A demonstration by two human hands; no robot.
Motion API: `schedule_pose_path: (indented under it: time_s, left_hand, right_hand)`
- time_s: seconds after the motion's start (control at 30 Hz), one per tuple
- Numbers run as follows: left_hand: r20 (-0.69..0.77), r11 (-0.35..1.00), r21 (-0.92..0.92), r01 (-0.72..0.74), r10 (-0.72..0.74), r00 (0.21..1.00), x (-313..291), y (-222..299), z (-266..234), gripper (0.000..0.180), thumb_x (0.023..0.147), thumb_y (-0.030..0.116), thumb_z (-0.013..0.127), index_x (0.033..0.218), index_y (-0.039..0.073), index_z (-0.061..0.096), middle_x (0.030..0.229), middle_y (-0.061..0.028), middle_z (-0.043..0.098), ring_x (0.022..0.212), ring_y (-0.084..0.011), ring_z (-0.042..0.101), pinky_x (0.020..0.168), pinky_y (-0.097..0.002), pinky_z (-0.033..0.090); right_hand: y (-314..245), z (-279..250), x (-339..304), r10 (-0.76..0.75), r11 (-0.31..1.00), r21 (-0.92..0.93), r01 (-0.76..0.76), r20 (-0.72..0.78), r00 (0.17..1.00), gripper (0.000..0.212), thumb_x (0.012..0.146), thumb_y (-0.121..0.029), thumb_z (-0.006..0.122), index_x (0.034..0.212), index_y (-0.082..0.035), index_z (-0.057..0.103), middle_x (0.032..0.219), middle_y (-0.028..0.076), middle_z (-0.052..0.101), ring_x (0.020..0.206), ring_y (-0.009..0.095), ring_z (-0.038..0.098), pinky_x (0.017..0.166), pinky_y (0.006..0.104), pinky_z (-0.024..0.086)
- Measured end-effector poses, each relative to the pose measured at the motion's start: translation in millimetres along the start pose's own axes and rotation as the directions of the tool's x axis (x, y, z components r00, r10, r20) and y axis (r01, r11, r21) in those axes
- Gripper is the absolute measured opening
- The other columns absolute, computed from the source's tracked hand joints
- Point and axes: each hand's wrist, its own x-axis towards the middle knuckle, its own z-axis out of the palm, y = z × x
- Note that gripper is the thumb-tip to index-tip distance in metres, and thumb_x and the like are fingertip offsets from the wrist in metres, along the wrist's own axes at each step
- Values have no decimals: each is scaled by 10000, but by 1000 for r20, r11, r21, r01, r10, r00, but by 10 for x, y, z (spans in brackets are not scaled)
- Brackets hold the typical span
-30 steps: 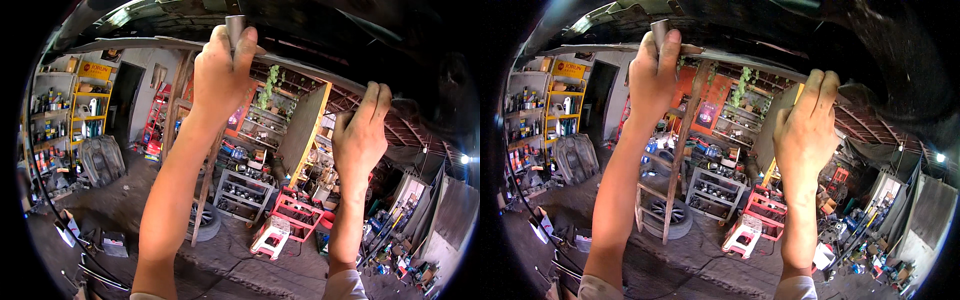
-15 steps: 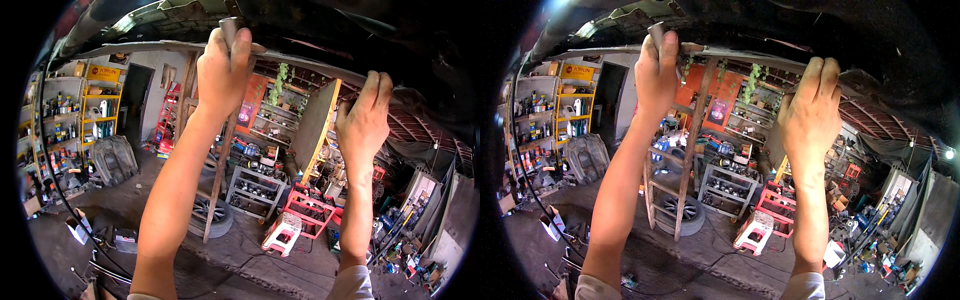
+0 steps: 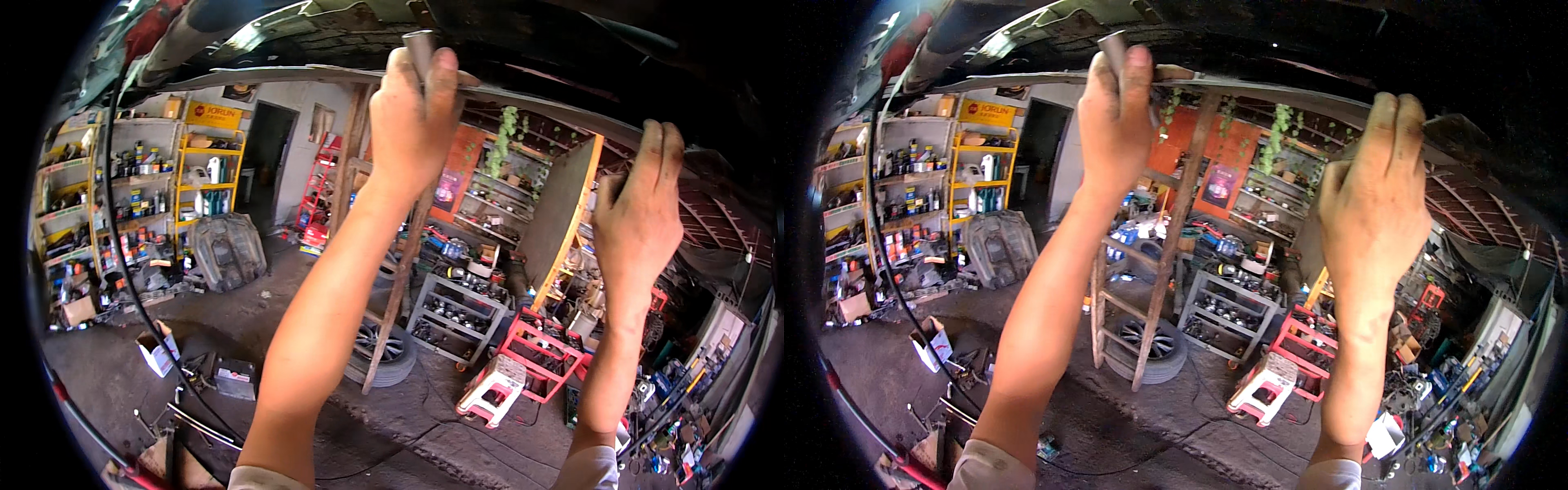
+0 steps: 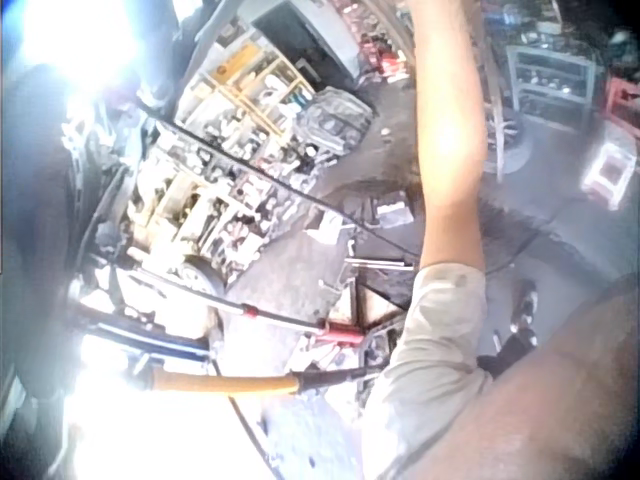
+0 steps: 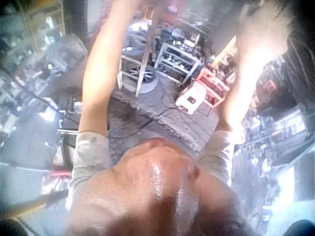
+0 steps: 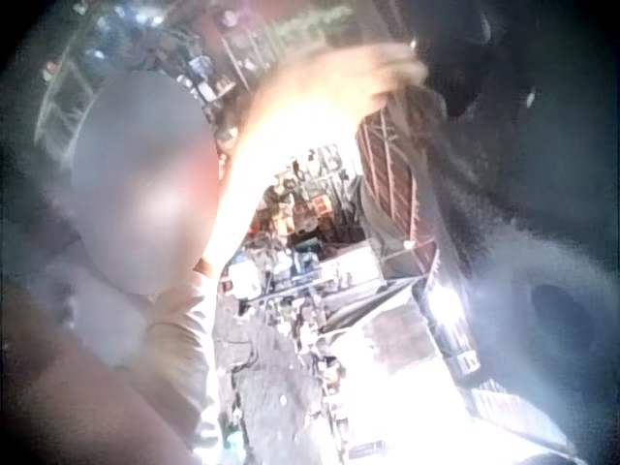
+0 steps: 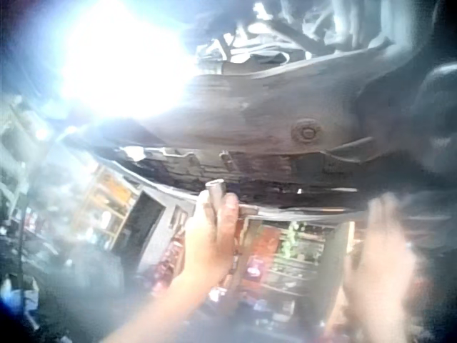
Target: The person works under a raised car, using a socket wrench and an impact wrench to loosen and tighten bolts on the undercarriage. They switch between tools and positions to access different fasteners.
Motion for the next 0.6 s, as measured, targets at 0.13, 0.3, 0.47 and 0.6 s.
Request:
schedule_pose_path:
  time_s: [0.13,0.3,0.47,0.6]
  left_hand:
    - [4,998,-38,-41,41,999,1,-5,16,279,968,275,543,899,12,479,730,-179,652,674,-396,633,580,-433,489]
    - [33,998,-61,-26,28,999,13,9,-10,272,973,258,537,894,6,471,730,-154,666,678,-370,650,594,-406,503]
    - [17,997,-67,-43,44,999,5,46,-4,283,969,267,544,895,4,472,727,-171,651,693,-379,638,612,-411,496]
    - [42,996,-82,14,-11,999,8,-5,-9,299,960,284,555,897,2,477,736,-197,603,696,-418,598,605,-449,466]
  right_hand:
    - [32,31,-13,-23,999,-25,22,-48,999,569,796,-60,566,1345,-109,423,1406,99,430,1085,306,591,734,388,539]
    - [13,62,-12,-8,1000,-22,7,-76,997,587,794,-65,582,1355,-129,422,1415,86,429,1058,299,607,719,373,539]
    - [10,72,-11,1,1000,-28,-3,-87,996,567,807,-77,578,1354,-127,438,1417,80,433,1090,291,594,730,368,539]
    - [-19,89,-22,6,1000,-20,-8,-93,996,566,808,-77,586,1351,-115,433,1406,89,436,1100,292,591,748,371,541]
